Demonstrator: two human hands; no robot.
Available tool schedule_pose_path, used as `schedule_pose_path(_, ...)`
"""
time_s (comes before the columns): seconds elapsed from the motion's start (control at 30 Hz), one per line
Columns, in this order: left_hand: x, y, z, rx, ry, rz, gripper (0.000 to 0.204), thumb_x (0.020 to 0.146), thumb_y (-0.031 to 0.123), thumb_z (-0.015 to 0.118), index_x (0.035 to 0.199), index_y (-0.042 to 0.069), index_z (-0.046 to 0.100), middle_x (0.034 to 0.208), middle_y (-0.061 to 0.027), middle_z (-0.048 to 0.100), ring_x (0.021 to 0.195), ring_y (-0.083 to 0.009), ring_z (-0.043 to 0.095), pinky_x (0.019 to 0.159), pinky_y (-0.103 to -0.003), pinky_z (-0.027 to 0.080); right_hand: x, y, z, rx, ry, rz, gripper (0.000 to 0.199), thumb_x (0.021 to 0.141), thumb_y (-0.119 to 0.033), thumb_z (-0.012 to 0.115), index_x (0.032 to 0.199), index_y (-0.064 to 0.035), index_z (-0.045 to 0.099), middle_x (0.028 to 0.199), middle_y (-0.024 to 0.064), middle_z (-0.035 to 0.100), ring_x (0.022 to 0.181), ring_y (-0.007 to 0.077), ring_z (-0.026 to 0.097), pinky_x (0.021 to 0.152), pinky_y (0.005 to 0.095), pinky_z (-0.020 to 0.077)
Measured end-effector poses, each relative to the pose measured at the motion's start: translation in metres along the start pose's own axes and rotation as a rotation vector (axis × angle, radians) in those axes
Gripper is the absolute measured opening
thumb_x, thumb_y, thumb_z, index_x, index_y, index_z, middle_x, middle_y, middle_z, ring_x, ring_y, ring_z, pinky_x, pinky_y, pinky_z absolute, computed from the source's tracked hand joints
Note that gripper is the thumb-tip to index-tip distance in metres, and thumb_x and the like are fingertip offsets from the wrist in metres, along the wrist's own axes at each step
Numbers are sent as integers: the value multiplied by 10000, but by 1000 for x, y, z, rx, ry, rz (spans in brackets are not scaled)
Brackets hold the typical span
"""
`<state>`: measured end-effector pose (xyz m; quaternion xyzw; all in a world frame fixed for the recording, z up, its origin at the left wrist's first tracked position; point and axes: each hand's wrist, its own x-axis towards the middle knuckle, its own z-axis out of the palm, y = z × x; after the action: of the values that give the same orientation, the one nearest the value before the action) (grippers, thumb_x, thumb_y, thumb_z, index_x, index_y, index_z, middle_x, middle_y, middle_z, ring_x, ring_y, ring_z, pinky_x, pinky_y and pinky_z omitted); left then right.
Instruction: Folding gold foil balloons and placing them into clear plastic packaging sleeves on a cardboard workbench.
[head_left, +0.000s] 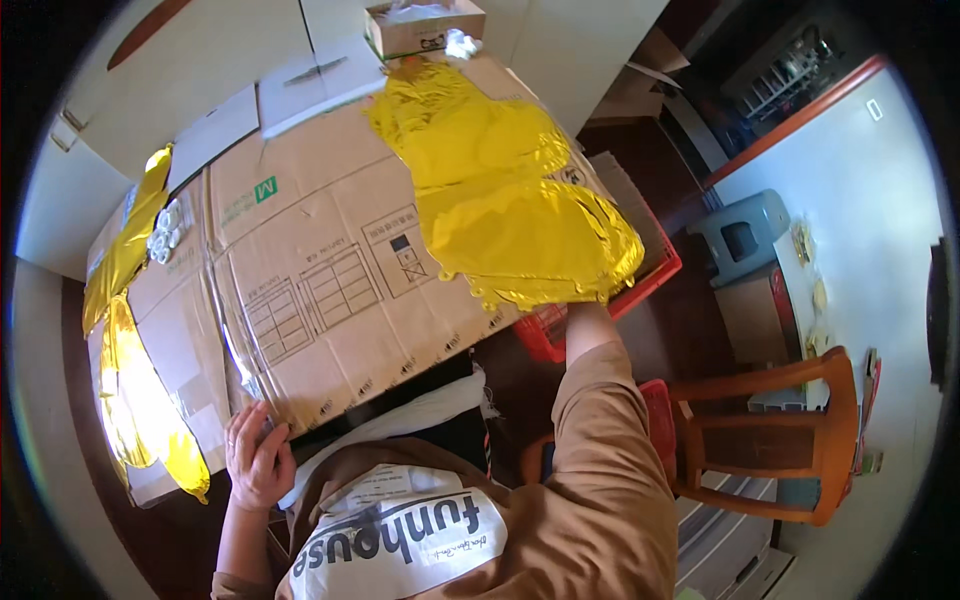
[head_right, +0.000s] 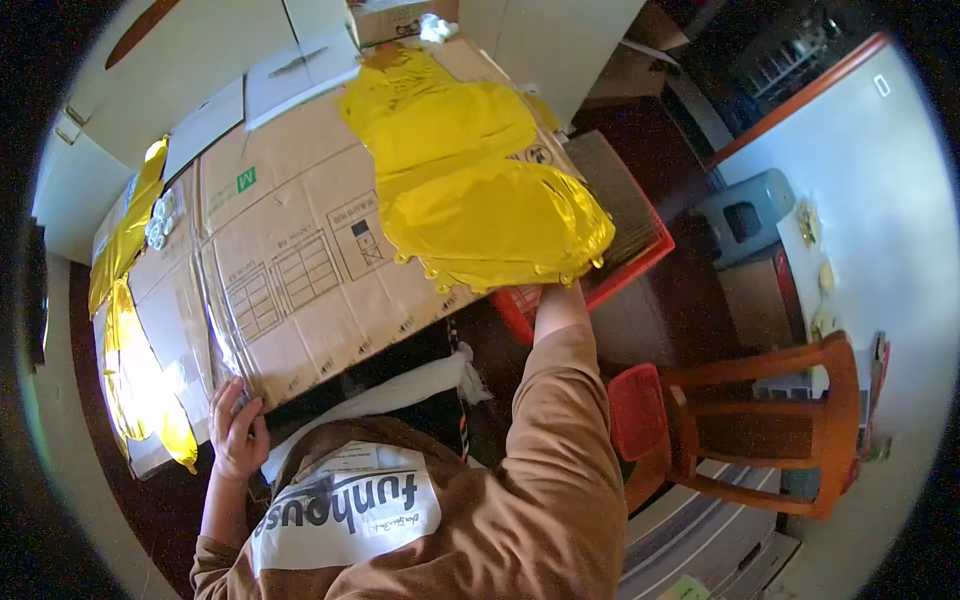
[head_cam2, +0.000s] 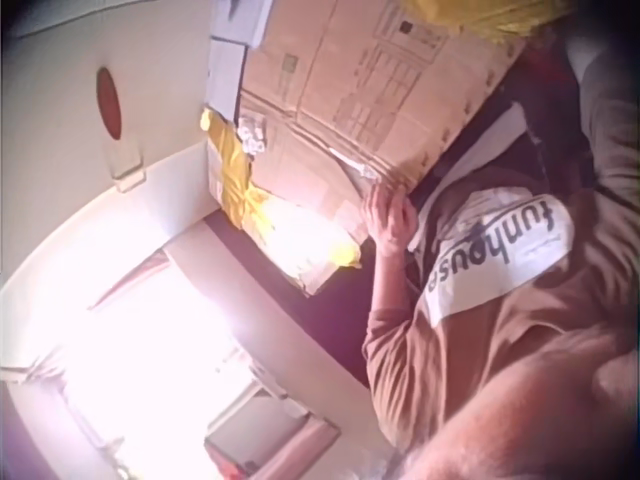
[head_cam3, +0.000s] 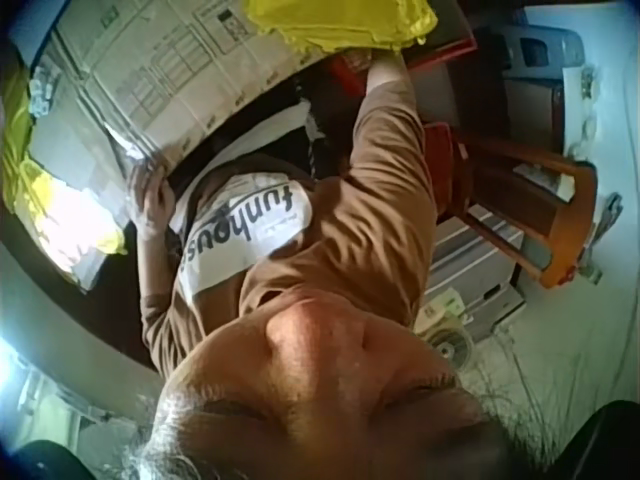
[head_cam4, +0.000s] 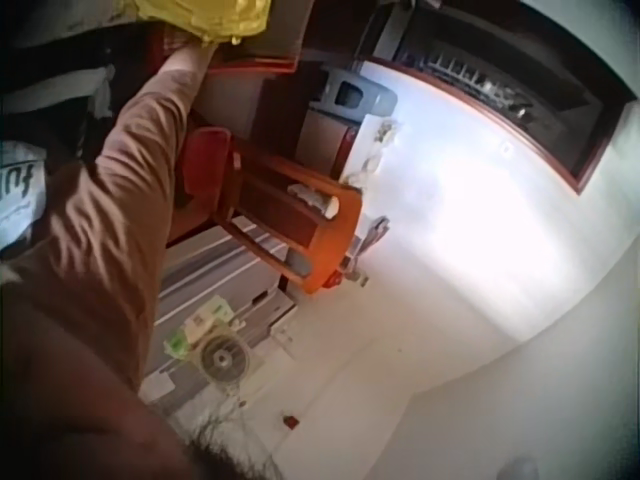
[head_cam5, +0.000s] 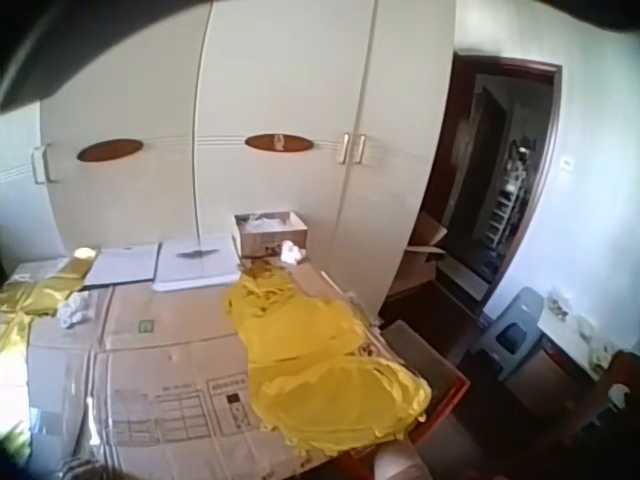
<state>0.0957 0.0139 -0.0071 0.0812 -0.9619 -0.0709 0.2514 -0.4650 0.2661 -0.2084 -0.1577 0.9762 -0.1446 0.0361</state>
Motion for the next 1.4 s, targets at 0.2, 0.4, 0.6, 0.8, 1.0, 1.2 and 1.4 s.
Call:
schedule_pose_path(0.2, 14, 1, -7, -60, 39, 3, 319, 697, -25, 688, 1007, 50, 698, 1253, -198, 634, 1104, -402, 647, 930, -526, 528, -53, -13, -8, -111, 334, -330, 374, 945, -230, 631, 1290, -85, 654, 1275, 176, 681, 1164, 380, 642, 1006, 439, 508)
schedule_pose_path(0.4, -9, -13, -74, 1, 135, -69, 319, 702, 78, 770, 1016, 79, 718, 1131, -112, 656, 1003, -304, 664, 847, -444, 542, -224, -94, -112, -67, -988, -743, 331, 929, -276, 697, 1132, -18, 736, 1075, 220, 736, 1029, 375, 708, 915, 431, 556)
schedule_pose_path(0.6, -53, -59, -132, 91, -148, -517, 542, 681, 245, 858, 1161, 91, 661, 1128, -112, 633, 1133, -339, 610, 967, -481, 493, -267, -275, -226, 611, -842, -1014, 86, 904, -64, 723, 978, -19, 725, 906, 122, 723, 851, 262, 717, 758, 337, 553)
schedule_pose_path(0.8, -100, -75, -134, 152, -204, -208, 478, 749, 160, 771, 1199, 32, 676, 1242, -161, 634, 1238, -343, 598, 1017, -464, 503, -298, -434, -179, 650, -526, -1465, 112, 889, -115, 720, 980, -52, 708, 902, 107, 691, 841, 306, 678, 761, 407, 529)
schedule_pose_path(1.0, -88, -76, -145, 146, -148, -361, 377, 791, 29, 708, 1167, 3, 696, 1075, -100, 654, 944, -274, 660, 835, -377, 559, -320, -491, -118, 480, -474, -1657, 162, 911, -190, 693, 1028, -83, 725, 994, 70, 687, 901, 270, 656, 852, 402, 492)
schedule_pose_path(1.2, -95, -96, -151, -253, 5, -654, 219, 811, 69, 788, 1011, -7, 739, 881, -76, 699, 796, -235, 684, 747, -337, 563, -337, -510, -93, 540, -368, -1730, 106, 874, -133, 718, 965, -79, 712, 970, 59, 675, 895, 273, 634, 846, 404, 493)
schedule_pose_path(1.4, -89, -104, -159, -827, 208, -1322, 160, 883, 89, 815, 877, -15, 692, 771, -21, 700, 658, -67, 644, 576, -222, 509, -356, -506, -97, 595, -364, -1611, 118, 834, -126, 763, 915, -78, 692, 945, 59, 664, 891, 268, 631, 843, 394, 480)
